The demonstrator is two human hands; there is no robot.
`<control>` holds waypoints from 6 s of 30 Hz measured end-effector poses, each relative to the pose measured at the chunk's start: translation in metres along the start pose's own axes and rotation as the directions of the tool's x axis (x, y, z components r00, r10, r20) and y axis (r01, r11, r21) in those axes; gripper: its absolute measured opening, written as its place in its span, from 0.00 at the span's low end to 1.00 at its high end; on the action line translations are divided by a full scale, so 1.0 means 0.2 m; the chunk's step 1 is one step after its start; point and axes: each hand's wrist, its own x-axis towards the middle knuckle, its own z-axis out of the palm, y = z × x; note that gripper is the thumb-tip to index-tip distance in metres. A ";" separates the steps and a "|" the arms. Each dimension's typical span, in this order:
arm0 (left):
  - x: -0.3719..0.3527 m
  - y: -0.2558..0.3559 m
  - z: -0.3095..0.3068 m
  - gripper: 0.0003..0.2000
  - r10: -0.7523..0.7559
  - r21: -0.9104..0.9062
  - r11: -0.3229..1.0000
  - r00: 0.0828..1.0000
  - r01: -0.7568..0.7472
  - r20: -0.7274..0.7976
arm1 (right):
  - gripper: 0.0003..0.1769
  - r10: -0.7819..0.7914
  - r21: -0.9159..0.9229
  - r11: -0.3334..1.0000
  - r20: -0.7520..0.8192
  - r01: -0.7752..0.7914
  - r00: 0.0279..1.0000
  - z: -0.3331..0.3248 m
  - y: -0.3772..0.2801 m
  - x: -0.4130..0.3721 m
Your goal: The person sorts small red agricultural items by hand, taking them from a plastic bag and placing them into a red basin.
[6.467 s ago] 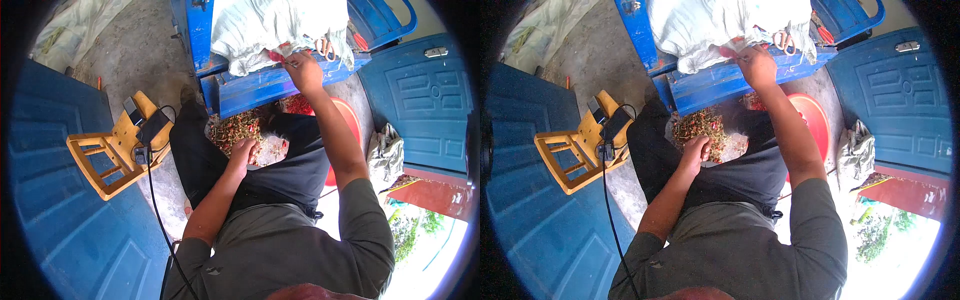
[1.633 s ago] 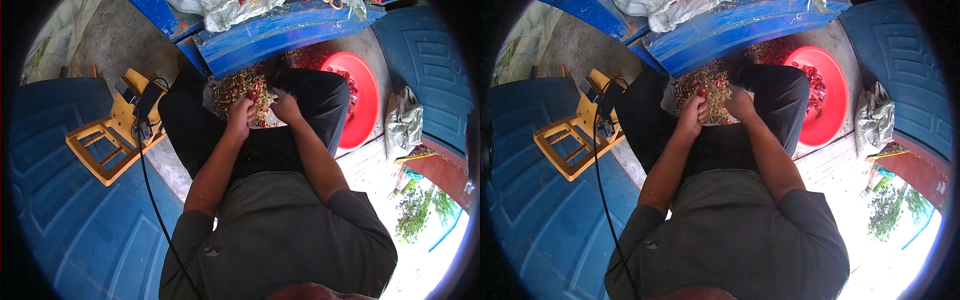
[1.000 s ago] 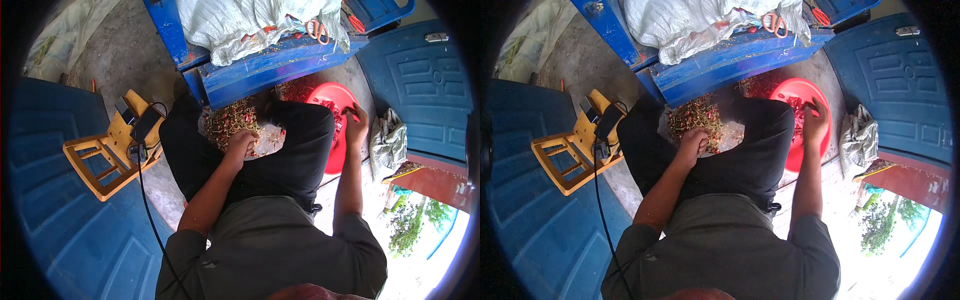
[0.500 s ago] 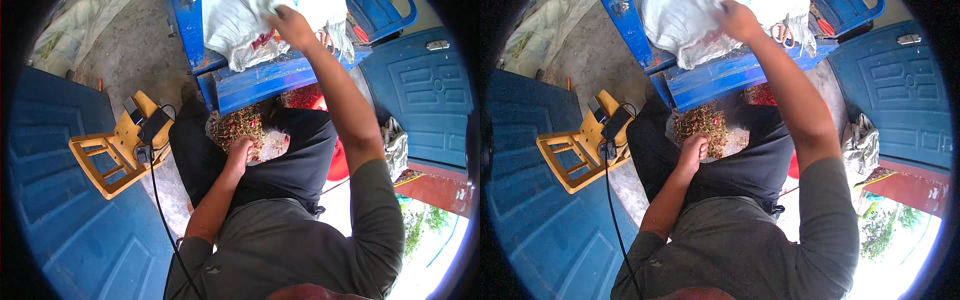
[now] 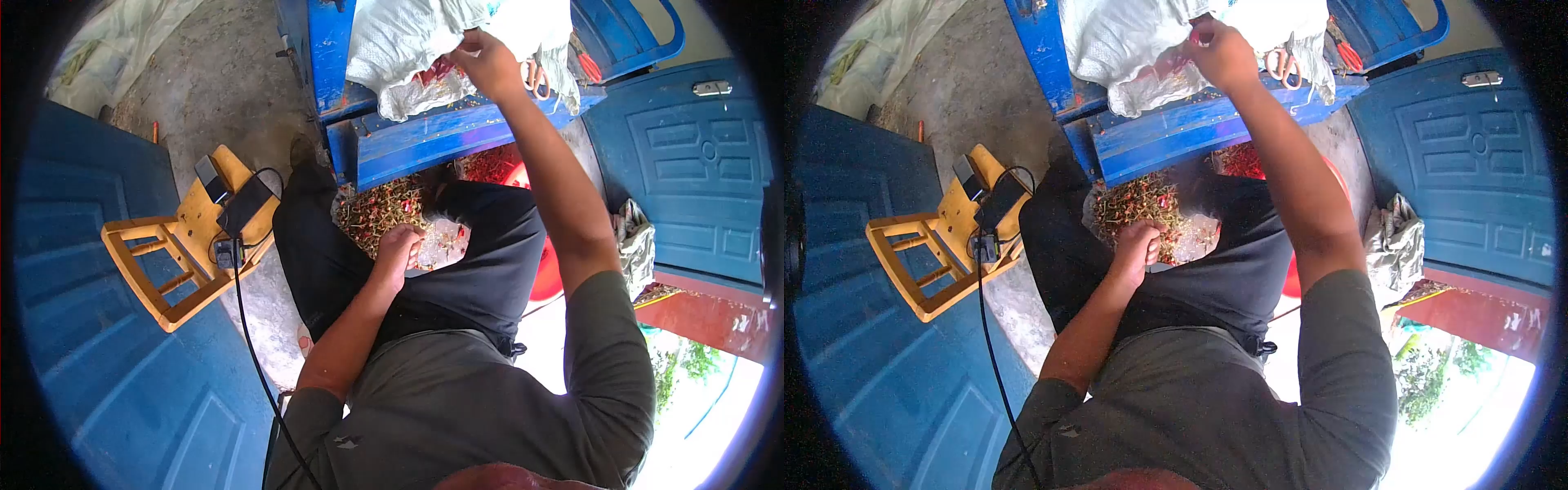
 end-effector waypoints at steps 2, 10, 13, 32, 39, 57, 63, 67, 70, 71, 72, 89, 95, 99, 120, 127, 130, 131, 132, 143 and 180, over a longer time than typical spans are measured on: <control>0.01 -0.02 0.00 0.06 -0.003 0.003 1.000 1.000 0.003 0.012 | 0.21 0.009 -0.033 0.999 -0.083 -0.012 0.996 0.09 0.10 -0.03; 0.01 -0.02 -0.03 0.06 0.018 0.001 1.000 1.000 -0.018 -0.012 | 0.16 0.188 0.345 0.925 -0.050 -0.159 0.981 0.07 0.07 -0.19; 0.01 -0.02 -0.02 0.06 0.001 0.008 1.000 1.000 -0.001 -0.006 | 0.12 0.183 0.523 0.820 0.148 -0.234 0.972 0.02 0.17 -0.33; 0.05 -0.06 -0.03 0.10 0.047 0.179 0.984 0.993 -0.027 -0.107 | 0.08 -0.172 0.722 0.655 0.430 -0.224 0.886 0.23 -0.13 -1.55; 0.12 -0.10 -0.05 0.09 0.054 0.142 0.989 0.982 -0.029 -0.178 | 0.10 0.083 0.598 0.765 0.277 -0.240 0.957 0.37 -0.09 -1.61; 0.13 -0.07 -0.01 0.09 0.096 0.023 0.995 0.956 -0.093 -0.275 | 0.09 0.420 0.648 -0.363 0.755 -0.669 0.503 0.46 -0.15 -1.58; 0.09 -0.06 0.01 0.08 0.000 0.115 0.993 0.973 0.027 -0.231 | 0.05 0.399 0.754 -0.231 0.650 -0.615 0.647 0.32 -0.06 -1.49; 0.09 -0.05 0.01 0.06 0.003 0.120 0.993 0.985 0.018 -0.172 | 0.05 0.405 0.807 -0.115 0.571 -0.580 0.714 0.22 0.03 -1.45; 0.10 -0.06 0.01 0.06 -0.010 0.100 0.995 0.985 0.027 -0.171 | 0.06 0.423 0.804 -0.094 0.566 -0.587 0.708 0.15 0.08 -1.42; 0.11 -0.06 0.01 0.06 -0.010 0.105 0.994 0.986 0.028 -0.169 | 0.06 0.416 0.807 -0.070 0.558 -0.587 0.718 0.13 0.10 -1.41; 0.11 -0.06 0.01 0.06 -0.015 0.122 0.992 0.988 0.034 -0.155 | 0.05 0.458 0.826 -0.061 0.522 -0.560 0.720 0.10 0.13 -1.40; 0.12 -0.08 0.01 0.06 -0.042 0.123 0.991 0.993 0.055 -0.112 | 0.18 0.658 0.142 0.739 -0.360 -0.658 0.661 -0.60 1.33 -1.58; 0.14 -0.10 -0.02 0.06 -0.050 0.133 0.989 0.992 0.066 -0.118 | 0.18 0.213 0.289 0.929 0.100 -0.233 0.972 -0.32 0.38 -1.13; 0.11 -0.11 -0.05 0.05 -0.042 0.061 0.997 0.993 0.049 -0.108 | 0.16 0.138 0.461 0.879 -0.007 -0.120 0.990 -0.09 0.08 -0.76; 0.06 -0.05 -0.01 0.05 -0.004 0.029 1.000 0.998 0.006 -0.065 | 0.23 0.189 0.339 0.915 0.120 -0.219 0.975 0.01 0.16 -0.35; 0.06 -0.05 -0.01 0.05 -0.041 0.023 0.999 0.995 0.043 -0.089 | 0.21 0.075 0.214 0.975 -0.048 -0.063 0.996 0.11 0.26 -0.43; 0.05 -0.05 -0.01 0.05 -0.036 0.020 0.999 0.996 0.037 -0.076 | 0.19 0.024 0.183 0.983 -0.106 -0.005 0.994 0.10 0.14 -0.45; 0.05 -0.05 -0.01 0.05 -0.035 0.027 0.999 0.995 0.038 -0.088 | 0.19 0.019 0.123 0.992 -0.109 -0.005 0.994 0.09 0.09 -0.46; 0.05 -0.05 -0.01 0.05 -0.035 0.033 0.999 0.994 0.039 -0.101 | 0.19 0.012 0.062 0.998 -0.112 -0.005 0.994 0.08 0.05 -0.46; 0.04 -0.04 -0.01 0.05 0.005 -0.011 1.000 0.996 -0.006 -0.091 | 0.15 0.055 -0.089 0.994 -0.019 -0.057 0.998 0.08 -0.01 -0.43; 0.10 -0.06 -0.01 0.05 -0.083 0.021 0.996 0.996 0.083 -0.017 | 0.09 0.286 0.868 0.125 0.432 -0.480 0.855 0.07 0.14 -0.43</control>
